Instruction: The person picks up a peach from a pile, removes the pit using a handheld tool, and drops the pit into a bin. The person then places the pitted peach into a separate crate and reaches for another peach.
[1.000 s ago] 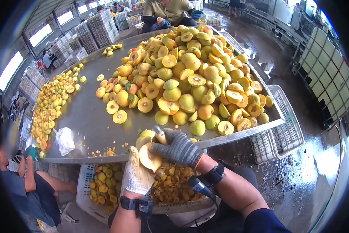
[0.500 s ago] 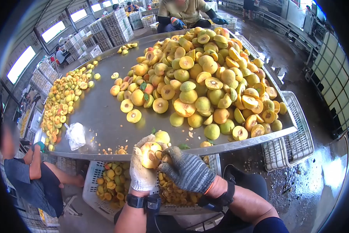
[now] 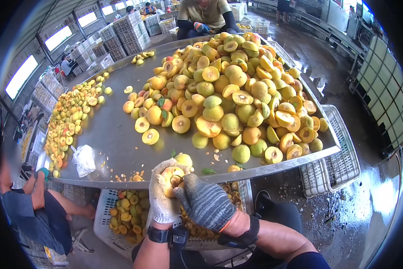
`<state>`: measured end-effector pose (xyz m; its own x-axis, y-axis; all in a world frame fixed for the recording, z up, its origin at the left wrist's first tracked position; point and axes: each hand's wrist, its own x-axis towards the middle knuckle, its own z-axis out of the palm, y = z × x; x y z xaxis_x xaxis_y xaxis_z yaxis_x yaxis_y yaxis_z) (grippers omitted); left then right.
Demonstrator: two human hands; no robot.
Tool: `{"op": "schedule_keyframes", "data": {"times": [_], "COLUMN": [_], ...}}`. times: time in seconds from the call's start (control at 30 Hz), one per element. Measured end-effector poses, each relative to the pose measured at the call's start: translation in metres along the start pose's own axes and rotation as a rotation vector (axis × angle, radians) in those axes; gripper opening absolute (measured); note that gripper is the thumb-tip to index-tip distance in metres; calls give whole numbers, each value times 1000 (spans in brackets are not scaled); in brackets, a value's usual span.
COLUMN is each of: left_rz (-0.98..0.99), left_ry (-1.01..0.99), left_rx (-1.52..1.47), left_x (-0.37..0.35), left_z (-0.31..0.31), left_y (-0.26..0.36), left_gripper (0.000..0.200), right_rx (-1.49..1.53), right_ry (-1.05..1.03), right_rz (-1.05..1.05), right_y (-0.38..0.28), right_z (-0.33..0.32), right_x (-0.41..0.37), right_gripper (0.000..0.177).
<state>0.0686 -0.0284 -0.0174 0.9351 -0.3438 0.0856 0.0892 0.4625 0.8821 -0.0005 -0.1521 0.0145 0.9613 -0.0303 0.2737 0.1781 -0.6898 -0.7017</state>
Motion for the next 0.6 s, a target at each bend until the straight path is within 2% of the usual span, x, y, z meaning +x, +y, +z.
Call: {"op": "schedule_keyframes", "data": {"times": [0.07, 0.13, 0.2, 0.27, 0.37, 0.47, 0.5, 0.6], "left_rz": [-17, 154, 188, 81, 90, 34, 83, 45], "left_ry": [33, -6, 3, 59, 48, -63, -75, -282], "left_rx": [-39, 268, 310, 90, 90, 94, 272, 562], "left_x": [-2, -3, -3, -2, -3, 1, 4, 13], "left_z": [7, 3, 2, 2, 6, -4, -9, -18], "left_y": [3, -1, -5, -6, 0, 10, 10, 17], "left_gripper": [37, 37, 37, 37, 34, 33, 36, 41], "right_rx": [-41, -57, -89, -105, -31, 59, 119, 173], "right_ry": [17, 22, 12, -5, -4, -166, -185, -362], "right_rz": [-15, 35, 62, 74, 107, 68, -1, 25], "right_y": [-1, -8, -9, -5, -8, 0, 6, 31], "right_z": [3, 3, 7, 14, 9, -2, -6, -11], "right_x": [0, 0, 0, -1, 1, 6, 10, 19], "right_gripper": [34, 36, 37, 39, 41, 41, 40, 39]}}
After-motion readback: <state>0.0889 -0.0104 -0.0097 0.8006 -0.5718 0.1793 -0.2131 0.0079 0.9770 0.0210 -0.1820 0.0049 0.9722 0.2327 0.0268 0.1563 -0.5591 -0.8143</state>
